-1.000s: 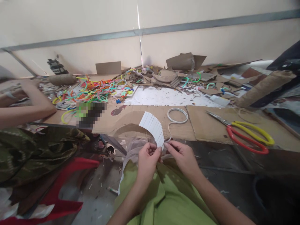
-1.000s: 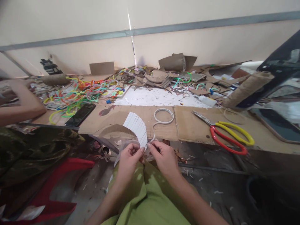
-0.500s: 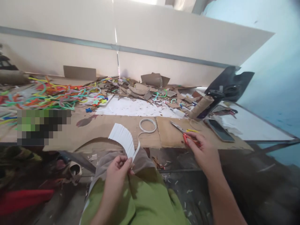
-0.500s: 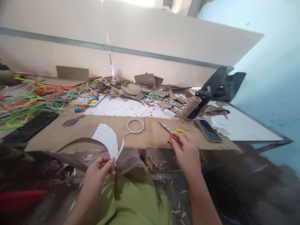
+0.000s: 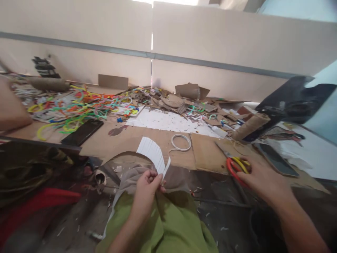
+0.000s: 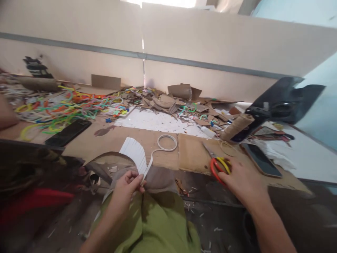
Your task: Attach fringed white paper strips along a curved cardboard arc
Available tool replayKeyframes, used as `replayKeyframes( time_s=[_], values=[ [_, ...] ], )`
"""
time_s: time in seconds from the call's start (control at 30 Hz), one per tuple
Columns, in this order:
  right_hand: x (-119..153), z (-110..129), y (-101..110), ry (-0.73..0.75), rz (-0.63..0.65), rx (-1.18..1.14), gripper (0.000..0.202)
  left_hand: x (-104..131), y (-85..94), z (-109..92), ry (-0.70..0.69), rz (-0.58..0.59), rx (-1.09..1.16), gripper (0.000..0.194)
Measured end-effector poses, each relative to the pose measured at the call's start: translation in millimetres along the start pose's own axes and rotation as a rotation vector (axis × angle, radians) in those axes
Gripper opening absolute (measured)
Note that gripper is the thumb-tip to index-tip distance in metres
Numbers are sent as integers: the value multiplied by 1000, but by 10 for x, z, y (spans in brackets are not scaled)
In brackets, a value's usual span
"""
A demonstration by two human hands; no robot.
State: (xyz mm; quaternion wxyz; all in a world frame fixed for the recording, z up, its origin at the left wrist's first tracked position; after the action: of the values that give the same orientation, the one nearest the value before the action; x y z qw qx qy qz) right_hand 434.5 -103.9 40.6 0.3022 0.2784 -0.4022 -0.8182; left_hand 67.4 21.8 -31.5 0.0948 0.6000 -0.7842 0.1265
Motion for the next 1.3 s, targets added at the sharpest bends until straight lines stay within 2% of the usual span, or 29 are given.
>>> replayKeyframes(
  time_s=[0.07, 0.13, 0.17, 0.2, 0.27, 0.33, 0.4, 0.43, 0.57, 0.67, 0.83, 0.97, 1.3],
  values=[
    [65, -150, -6, -185, 71, 16, 55, 13, -8, 8, 16, 7, 25, 36],
    [218, -293, -28, -313, 58, -194, 57, 22, -9, 18, 29, 5, 54, 35],
    [325, -341, -44, -330, 7, -380, 57, 26, -10, 23, 37, 3, 65, 35],
    [446, -347, -55, -267, -62, -587, 60, 30, -10, 26, 42, -2, 75, 34],
    [744, -339, -136, -201, -113, -907, 74, 37, -15, 31, 49, -6, 89, 33],
    [1065, -258, -358, -274, 70, -1085, 89, 40, -24, 34, 52, -2, 98, 33],
    [1377, -54, -633, -333, 398, -1215, 106, 41, -36, 40, 59, 10, 102, 32],
    [1512, 59, -751, -346, 529, -1252, 105, 41, -42, 43, 64, 17, 103, 32],
    [1787, 400, -1112, -317, 705, -1259, 75, 43, -56, 49, 75, 32, 113, 32],
    [1853, 570, -1350, -221, 832, -1215, 75, 48, -56, 35, 58, 23, 119, 32],
    [1865, 631, -1535, -143, 743, -1140, 69, 60, -69, 11, 55, 20, 120, 32],
    [1916, 682, -1588, -107, 751, -1111, 70, 61, -83, 13, 54, 26, 125, 33],
    [1975, 676, -1760, -119, 692, -1120, 65, 94, -127, 38, 58, 24, 109, 31]
  ],
)
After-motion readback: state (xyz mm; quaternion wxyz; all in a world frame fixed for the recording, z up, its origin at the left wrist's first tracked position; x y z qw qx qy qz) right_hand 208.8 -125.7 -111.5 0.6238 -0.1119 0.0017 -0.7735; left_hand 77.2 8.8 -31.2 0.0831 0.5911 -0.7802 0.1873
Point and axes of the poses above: each hand's wrist, its own x-axis away from the middle knuckle, its own y-axis out of the back of the hand, z = x × y, the point moved 5 cm from there along -x, towards the middle knuckle, and after that the axes turned 12 degrees about -x, right-handed, at the moved point
